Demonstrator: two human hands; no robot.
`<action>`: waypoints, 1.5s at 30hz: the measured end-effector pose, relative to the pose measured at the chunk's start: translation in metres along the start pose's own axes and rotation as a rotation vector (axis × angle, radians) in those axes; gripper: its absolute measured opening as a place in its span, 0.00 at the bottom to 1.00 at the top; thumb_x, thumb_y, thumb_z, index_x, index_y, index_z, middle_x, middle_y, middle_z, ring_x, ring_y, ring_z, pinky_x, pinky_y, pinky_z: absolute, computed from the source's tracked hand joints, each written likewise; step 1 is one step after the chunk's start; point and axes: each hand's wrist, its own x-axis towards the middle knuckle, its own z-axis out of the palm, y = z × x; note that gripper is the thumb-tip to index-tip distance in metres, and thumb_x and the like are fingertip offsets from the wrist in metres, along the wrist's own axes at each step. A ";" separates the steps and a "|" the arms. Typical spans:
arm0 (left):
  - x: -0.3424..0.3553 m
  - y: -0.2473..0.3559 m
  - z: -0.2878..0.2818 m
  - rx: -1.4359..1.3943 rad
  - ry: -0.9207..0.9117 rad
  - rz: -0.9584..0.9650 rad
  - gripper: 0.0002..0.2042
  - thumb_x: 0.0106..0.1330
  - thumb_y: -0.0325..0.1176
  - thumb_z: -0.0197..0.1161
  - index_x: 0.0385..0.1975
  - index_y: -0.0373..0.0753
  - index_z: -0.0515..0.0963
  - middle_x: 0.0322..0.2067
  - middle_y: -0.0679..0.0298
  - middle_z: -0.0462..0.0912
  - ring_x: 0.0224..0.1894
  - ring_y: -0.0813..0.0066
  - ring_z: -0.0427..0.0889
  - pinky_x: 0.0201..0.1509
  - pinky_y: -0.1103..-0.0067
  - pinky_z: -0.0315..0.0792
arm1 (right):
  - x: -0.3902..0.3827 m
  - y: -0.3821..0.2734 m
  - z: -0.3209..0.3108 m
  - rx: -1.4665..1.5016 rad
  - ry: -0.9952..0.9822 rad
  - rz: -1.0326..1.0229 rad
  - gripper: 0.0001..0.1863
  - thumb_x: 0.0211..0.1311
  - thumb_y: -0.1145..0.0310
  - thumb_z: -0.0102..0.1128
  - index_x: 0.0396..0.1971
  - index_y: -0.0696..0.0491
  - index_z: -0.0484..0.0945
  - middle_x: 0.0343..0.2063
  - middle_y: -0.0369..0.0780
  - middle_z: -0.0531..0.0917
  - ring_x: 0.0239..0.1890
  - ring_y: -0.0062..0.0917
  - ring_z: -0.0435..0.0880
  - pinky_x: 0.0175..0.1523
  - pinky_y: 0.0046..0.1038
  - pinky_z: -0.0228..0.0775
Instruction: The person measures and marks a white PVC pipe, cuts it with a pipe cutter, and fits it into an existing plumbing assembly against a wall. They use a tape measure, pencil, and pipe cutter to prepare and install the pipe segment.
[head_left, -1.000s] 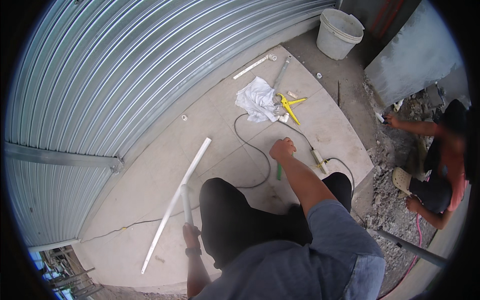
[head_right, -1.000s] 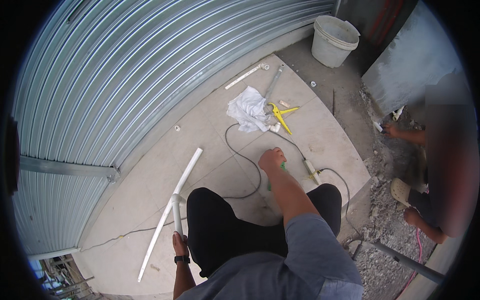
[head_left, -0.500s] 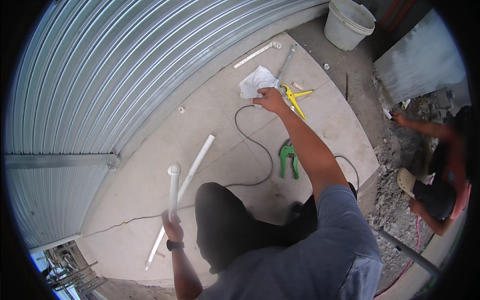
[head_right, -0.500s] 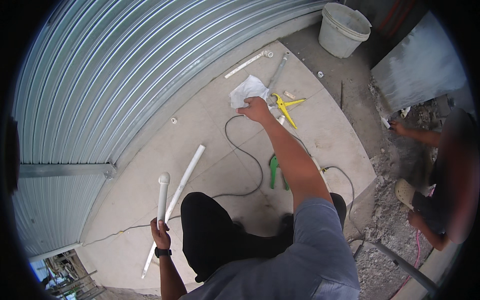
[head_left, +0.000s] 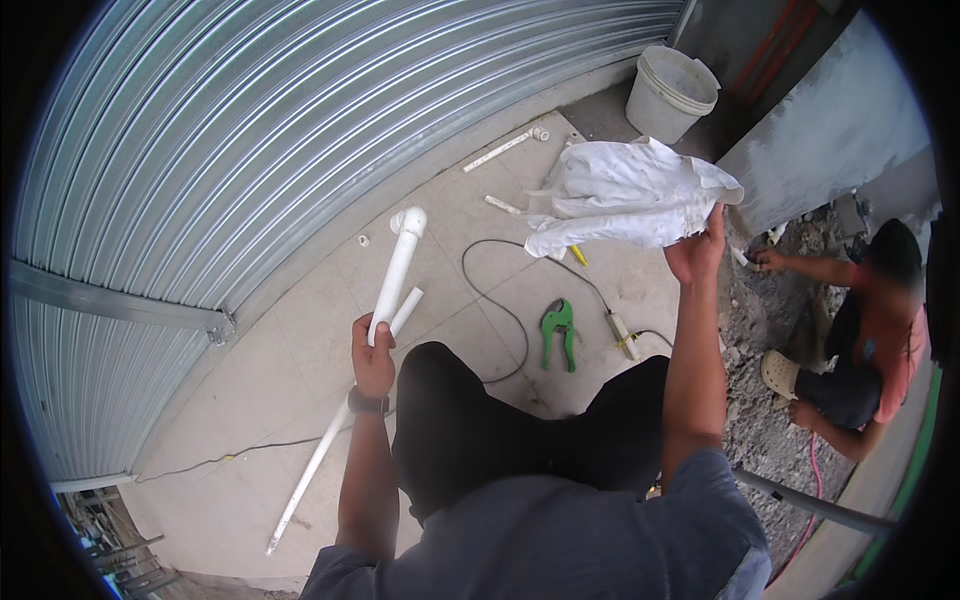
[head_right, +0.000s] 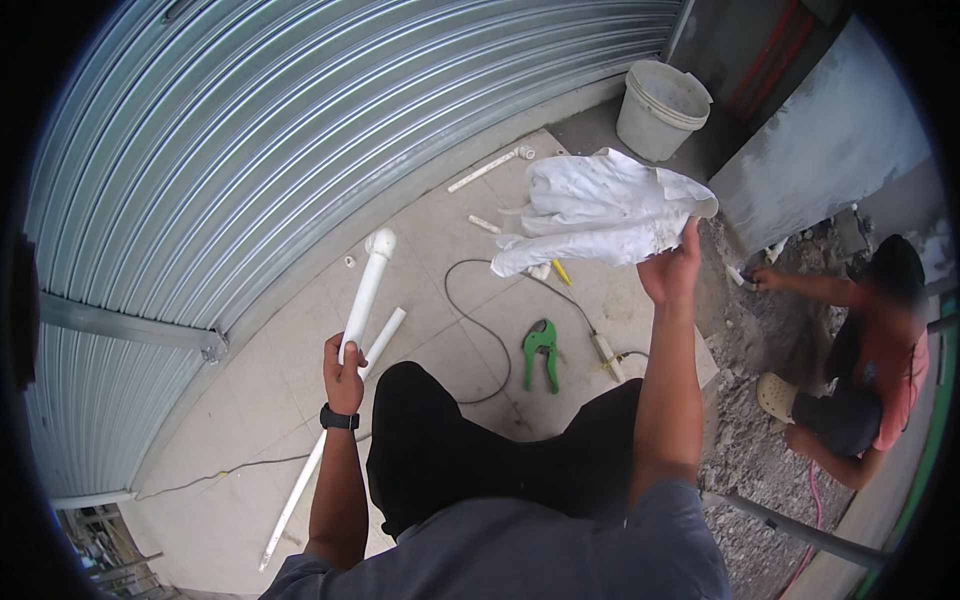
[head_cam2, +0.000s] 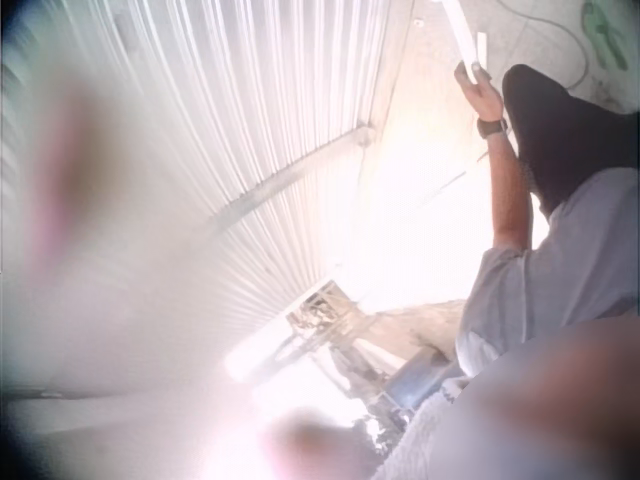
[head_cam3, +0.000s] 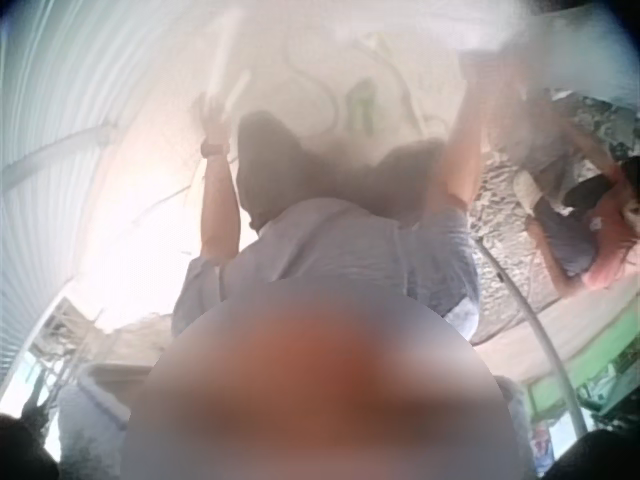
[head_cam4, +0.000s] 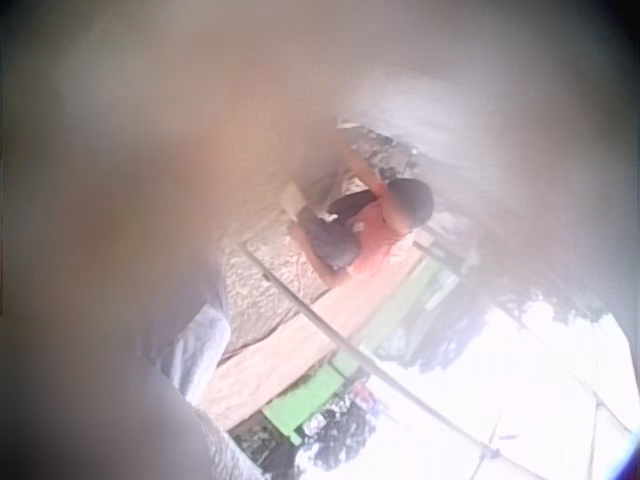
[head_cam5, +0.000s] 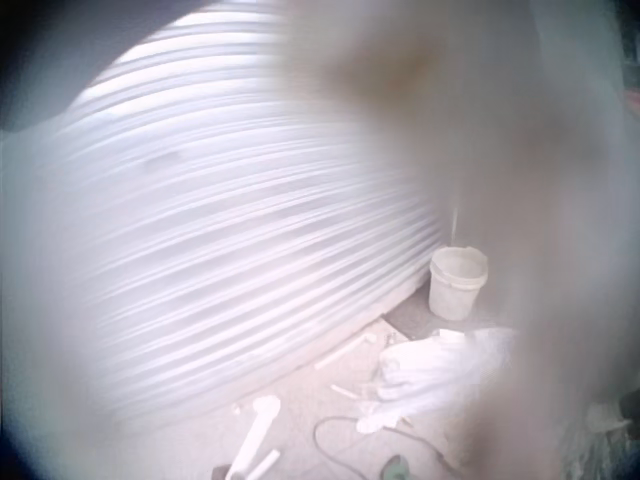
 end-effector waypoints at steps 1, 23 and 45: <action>-0.001 0.006 0.010 0.052 -0.011 0.058 0.18 0.76 0.43 0.59 0.53 0.34 0.72 0.34 0.66 0.76 0.36 0.81 0.72 0.41 0.82 0.67 | -0.011 0.009 -0.005 0.007 -0.084 0.059 0.32 0.77 0.47 0.45 0.67 0.57 0.66 0.65 0.46 0.74 0.68 0.40 0.72 0.74 0.46 0.59; -0.034 0.092 0.213 -1.698 -0.911 -0.392 0.24 0.81 0.47 0.46 0.65 0.33 0.66 0.65 0.53 0.74 0.68 0.60 0.72 0.73 0.65 0.66 | -0.129 0.138 0.052 -0.179 0.144 0.341 0.40 0.75 0.40 0.47 0.63 0.66 0.68 0.55 0.49 0.78 0.57 0.31 0.78 0.61 0.31 0.71; -0.004 0.079 0.228 -0.862 -0.359 -0.370 0.23 0.75 0.50 0.59 0.51 0.32 0.75 0.46 0.52 0.83 0.46 0.62 0.83 0.54 0.65 0.80 | -0.198 0.140 0.082 -0.866 -0.116 -0.327 0.25 0.74 0.57 0.55 0.63 0.57 0.70 0.55 0.48 0.78 0.59 0.34 0.75 0.65 0.34 0.65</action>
